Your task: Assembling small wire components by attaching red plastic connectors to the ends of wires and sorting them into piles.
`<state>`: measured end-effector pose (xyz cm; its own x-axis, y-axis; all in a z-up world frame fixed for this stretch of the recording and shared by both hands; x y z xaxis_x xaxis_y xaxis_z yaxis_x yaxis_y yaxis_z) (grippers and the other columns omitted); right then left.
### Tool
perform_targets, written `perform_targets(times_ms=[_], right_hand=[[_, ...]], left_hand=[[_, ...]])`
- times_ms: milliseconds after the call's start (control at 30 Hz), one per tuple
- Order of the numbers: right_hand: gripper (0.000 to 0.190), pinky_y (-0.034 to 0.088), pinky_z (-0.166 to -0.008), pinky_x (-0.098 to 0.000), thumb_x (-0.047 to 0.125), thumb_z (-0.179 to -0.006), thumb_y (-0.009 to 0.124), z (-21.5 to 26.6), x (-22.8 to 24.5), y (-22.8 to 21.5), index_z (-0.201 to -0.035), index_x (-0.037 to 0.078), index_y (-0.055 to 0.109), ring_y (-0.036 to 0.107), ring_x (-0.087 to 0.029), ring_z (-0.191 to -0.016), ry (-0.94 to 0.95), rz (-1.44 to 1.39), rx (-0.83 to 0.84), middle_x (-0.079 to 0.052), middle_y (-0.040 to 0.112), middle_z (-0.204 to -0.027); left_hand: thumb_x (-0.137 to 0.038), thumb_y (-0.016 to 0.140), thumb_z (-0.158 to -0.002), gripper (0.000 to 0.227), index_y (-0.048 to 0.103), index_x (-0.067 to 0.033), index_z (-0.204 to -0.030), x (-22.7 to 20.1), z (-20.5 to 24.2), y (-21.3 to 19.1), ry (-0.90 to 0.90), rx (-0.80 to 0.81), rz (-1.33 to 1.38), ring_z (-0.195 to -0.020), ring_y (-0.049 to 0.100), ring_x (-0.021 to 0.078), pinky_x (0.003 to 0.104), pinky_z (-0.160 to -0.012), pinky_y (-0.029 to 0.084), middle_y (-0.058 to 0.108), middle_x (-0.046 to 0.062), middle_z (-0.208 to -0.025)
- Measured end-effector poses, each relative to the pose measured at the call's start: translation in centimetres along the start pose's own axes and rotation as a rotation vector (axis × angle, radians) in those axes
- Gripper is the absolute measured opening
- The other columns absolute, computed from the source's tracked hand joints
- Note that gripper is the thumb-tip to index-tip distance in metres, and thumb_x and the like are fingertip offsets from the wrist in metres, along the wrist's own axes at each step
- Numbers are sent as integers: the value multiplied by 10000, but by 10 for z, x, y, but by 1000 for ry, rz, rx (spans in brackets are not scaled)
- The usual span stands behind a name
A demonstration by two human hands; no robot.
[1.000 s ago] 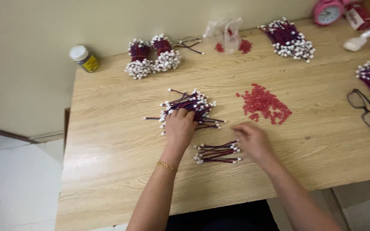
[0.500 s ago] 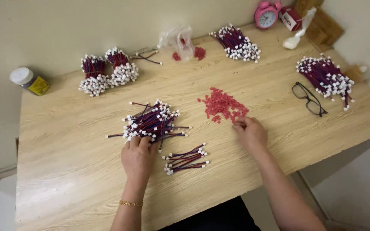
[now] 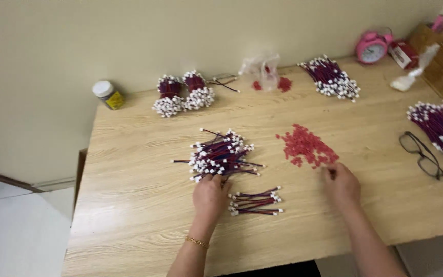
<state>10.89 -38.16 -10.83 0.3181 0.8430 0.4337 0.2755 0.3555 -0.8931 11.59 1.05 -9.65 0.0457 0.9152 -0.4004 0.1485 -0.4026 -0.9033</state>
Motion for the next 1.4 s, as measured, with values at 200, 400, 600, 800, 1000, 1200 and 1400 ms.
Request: perform_targets(times_ms=[200,400,600,800,1000,1200,1400], right_hand=[[135,481,-508,-233,116,-875,716,1,13,1,-920,44,611,647,-174,-639,127,-920,82,-93,651,-724],[175,563,-585,-249,-23,-818,705,45,118,-50,-916,113,654,677,-166,-665,83,-1458,245,-71,667,-795],[198,592,-637,-320,-85,-816,667,78,175,-20,-1007,-37,689,684,-207,-699,26,-1396,497,-152,697,-829],[191,597,-618,-299,-17,-825,688,108,233,-83,-1013,-47,705,666,-160,-652,-242,-1282,428,-144,707,-750],[175,565,-698,-243,-21,-839,672,114,232,-78,-1013,-24,682,640,-145,-675,-228,-1292,442,-103,675,-736],[139,559,-778,-233,80,-780,749,119,269,-117,-917,103,752,703,-115,-824,-563,-823,169,-24,753,-874],[134,402,-887,-344,232,-808,734,117,278,-103,-927,175,712,606,-173,-963,-913,-593,-13,22,702,-942]], left_hand=[[-364,754,-794,190,709,-234,-925,-4,1,-62,-211,-34,385,-757,697,270,419,-672,548,684,52,-757],[-101,812,-767,248,756,-58,-1004,-5,11,-72,-351,-105,1216,-606,614,137,222,-532,538,700,106,-717],[-55,689,-863,253,705,18,-1104,-10,18,-50,-359,-86,1439,-685,667,169,249,-606,593,675,135,-780],[-57,759,-814,212,722,-8,-1017,1,26,-68,-416,-239,1453,-621,639,171,239,-540,566,666,126,-741],[18,702,-837,112,714,-1,-946,-8,30,-68,-499,-173,1570,-651,614,176,282,-556,498,676,109,-772],[-6,599,-908,201,683,47,-1083,-45,39,-87,-585,-6,1752,-776,687,268,364,-742,607,691,193,-846],[-28,667,-867,144,689,-6,-1008,-45,44,-77,-436,-65,1747,-716,624,182,316,-701,561,699,125,-865]])
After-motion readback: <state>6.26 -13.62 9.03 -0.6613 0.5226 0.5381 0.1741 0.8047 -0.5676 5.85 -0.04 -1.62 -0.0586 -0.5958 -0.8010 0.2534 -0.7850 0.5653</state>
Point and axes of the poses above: each hand's wrist, its own z-axis away from the middle knuckle, its own y-axis out of the palm, x = y × z, the point moved 6 cm from there along -z, towards the middle knuckle
